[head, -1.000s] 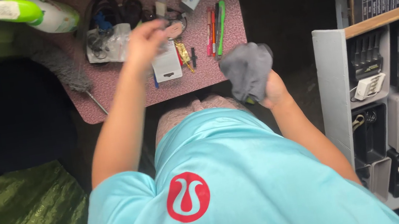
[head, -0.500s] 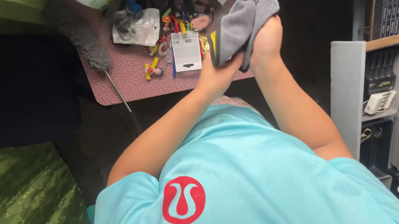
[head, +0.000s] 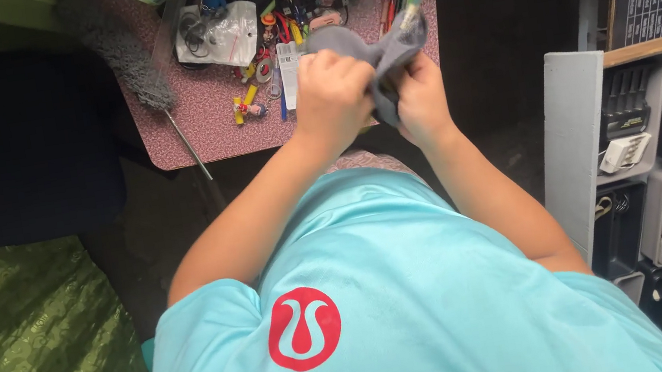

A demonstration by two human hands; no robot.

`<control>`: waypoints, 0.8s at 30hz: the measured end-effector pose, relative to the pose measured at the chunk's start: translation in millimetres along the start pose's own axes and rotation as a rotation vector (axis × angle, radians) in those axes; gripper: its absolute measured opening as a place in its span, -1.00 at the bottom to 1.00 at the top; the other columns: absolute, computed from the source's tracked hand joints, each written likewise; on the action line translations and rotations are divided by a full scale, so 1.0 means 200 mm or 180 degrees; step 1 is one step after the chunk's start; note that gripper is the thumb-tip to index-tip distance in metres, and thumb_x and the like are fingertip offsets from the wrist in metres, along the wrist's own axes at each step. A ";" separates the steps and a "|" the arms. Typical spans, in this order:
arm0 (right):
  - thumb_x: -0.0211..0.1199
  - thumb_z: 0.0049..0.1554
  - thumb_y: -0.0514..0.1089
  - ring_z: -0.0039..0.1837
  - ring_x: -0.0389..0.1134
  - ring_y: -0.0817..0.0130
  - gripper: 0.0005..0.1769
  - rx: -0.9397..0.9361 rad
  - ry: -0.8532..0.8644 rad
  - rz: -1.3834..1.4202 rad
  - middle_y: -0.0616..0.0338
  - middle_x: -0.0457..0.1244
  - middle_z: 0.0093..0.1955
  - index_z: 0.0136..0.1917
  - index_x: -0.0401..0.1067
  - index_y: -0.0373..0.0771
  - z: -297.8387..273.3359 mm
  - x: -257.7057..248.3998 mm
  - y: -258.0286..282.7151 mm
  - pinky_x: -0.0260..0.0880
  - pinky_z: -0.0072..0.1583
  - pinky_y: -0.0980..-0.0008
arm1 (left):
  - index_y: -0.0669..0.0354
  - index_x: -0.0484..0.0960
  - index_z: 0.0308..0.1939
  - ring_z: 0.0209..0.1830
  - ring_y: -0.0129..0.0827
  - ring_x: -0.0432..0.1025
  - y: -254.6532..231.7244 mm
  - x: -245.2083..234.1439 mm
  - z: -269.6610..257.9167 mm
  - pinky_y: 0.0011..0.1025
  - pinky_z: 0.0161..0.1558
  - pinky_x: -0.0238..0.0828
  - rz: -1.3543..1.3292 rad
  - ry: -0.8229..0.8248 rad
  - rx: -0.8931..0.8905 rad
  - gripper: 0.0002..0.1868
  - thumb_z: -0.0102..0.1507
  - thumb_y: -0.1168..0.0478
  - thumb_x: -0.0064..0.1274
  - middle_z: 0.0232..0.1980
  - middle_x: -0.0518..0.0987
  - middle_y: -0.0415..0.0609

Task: The person organizes various small items such as cables, pens, and small toys into a desk drawer organizer.

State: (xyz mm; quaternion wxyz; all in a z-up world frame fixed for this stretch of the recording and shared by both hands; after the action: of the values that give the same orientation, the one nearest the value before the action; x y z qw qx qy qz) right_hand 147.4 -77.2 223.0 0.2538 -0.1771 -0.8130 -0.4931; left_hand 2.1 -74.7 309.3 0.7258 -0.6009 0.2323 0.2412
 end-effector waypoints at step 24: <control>-0.10 0.37 -0.03 0.35 0.36 0.05 -0.57 0.0665 -0.1152 0.1269 -0.02 0.30 0.32 0.36 0.33 -0.30 -0.21 -0.98 -0.04 0.38 0.42 0.04 | 0.15 0.71 -0.10 -0.19 -0.13 0.61 0.63 0.97 -0.01 -0.22 -0.07 0.51 -0.0585 0.0501 -0.1602 -0.78 0.21 0.19 0.21 -0.23 0.69 0.10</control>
State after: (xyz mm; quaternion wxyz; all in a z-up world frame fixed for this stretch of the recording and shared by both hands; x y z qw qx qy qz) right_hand 311.5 -125.7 118.3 0.2133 -0.3914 -0.8406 -0.3076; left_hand 72.5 -41.7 91.9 0.5522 -0.7978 0.1653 0.1770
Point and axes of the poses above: each hand's wrist, its own z-axis towards the middle knuckle, its own x-axis out of the palm, y = z × x, the point moved 9 cm from there along z, towards the middle knuckle
